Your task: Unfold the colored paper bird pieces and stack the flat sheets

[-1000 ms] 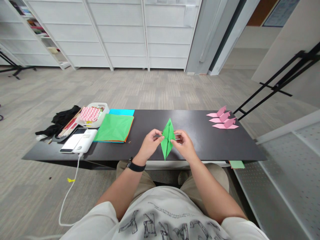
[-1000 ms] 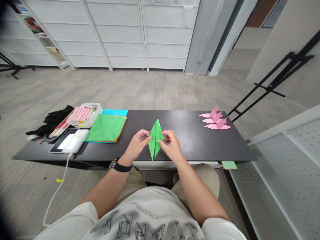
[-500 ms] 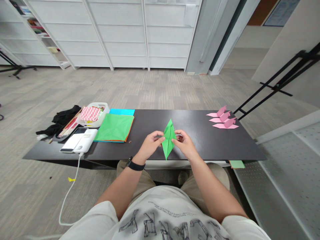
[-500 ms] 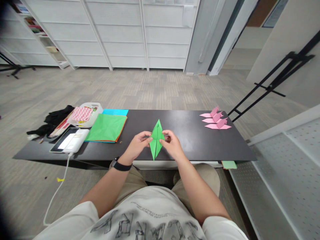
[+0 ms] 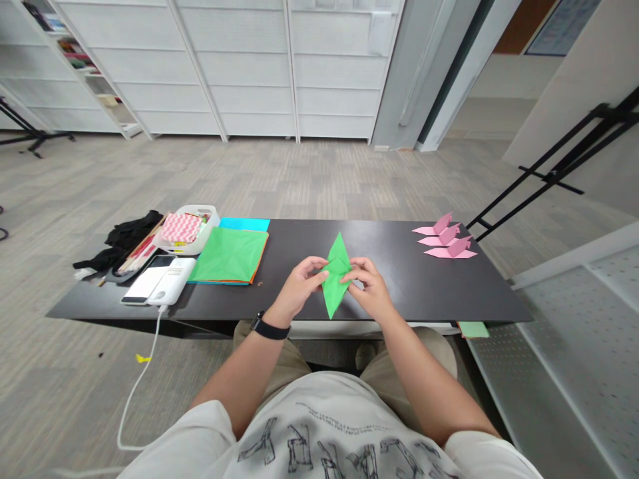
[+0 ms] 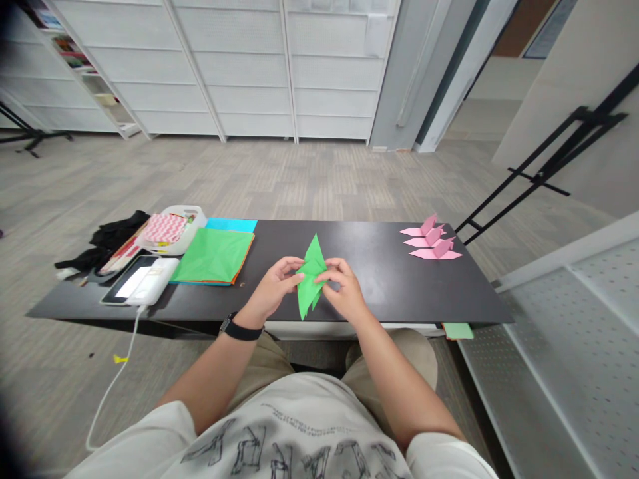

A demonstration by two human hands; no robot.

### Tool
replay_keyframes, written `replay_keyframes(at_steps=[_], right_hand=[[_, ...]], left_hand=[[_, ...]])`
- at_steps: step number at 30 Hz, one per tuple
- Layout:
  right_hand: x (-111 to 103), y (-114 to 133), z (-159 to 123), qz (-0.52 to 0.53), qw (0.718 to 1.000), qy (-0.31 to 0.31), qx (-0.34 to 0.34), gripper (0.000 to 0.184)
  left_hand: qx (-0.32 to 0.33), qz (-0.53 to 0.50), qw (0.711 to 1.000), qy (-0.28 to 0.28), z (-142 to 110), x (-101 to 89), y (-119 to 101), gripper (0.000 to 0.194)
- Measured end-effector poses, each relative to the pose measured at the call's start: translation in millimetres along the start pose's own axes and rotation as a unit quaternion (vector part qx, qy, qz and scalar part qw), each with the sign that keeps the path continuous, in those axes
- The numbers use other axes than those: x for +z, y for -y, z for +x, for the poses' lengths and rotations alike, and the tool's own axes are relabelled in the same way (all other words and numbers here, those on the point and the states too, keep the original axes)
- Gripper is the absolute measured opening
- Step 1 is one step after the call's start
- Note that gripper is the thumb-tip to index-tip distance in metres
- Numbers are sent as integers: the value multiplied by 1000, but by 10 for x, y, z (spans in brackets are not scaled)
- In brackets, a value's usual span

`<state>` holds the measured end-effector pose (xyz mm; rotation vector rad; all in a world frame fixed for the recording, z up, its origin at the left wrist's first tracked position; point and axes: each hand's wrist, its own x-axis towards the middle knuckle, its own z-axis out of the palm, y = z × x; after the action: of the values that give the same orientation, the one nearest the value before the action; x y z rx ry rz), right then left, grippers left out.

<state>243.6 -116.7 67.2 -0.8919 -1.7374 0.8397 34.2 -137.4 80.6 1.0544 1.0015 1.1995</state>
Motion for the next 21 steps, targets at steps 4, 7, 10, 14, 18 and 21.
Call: replay_keyframes(at_steps=[4, 7, 10, 14, 18, 21], right_hand=[[-92, 21, 25, 29, 998, 52, 17, 35], [-172, 2, 42, 71, 991, 109, 31, 52], [-211, -46, 44, 64, 990, 116, 47, 48], [-187, -65, 43, 19, 996, 64, 59, 39], [-185, 7, 56, -101, 994, 2, 27, 25], [-223, 41, 58, -174, 983, -55, -8, 17]], left_hand=[[16, 33, 999, 11, 8, -42, 40, 47], [26, 49, 998, 13, 27, -70, 89, 38], [40, 51, 998, 6, 44, -84, 127, 29], [52, 44, 998, 10, 53, -68, 150, 25], [81, 85, 993, -9, 55, -45, 140, 23], [96, 107, 989, -29, 51, -68, 119, 24]])
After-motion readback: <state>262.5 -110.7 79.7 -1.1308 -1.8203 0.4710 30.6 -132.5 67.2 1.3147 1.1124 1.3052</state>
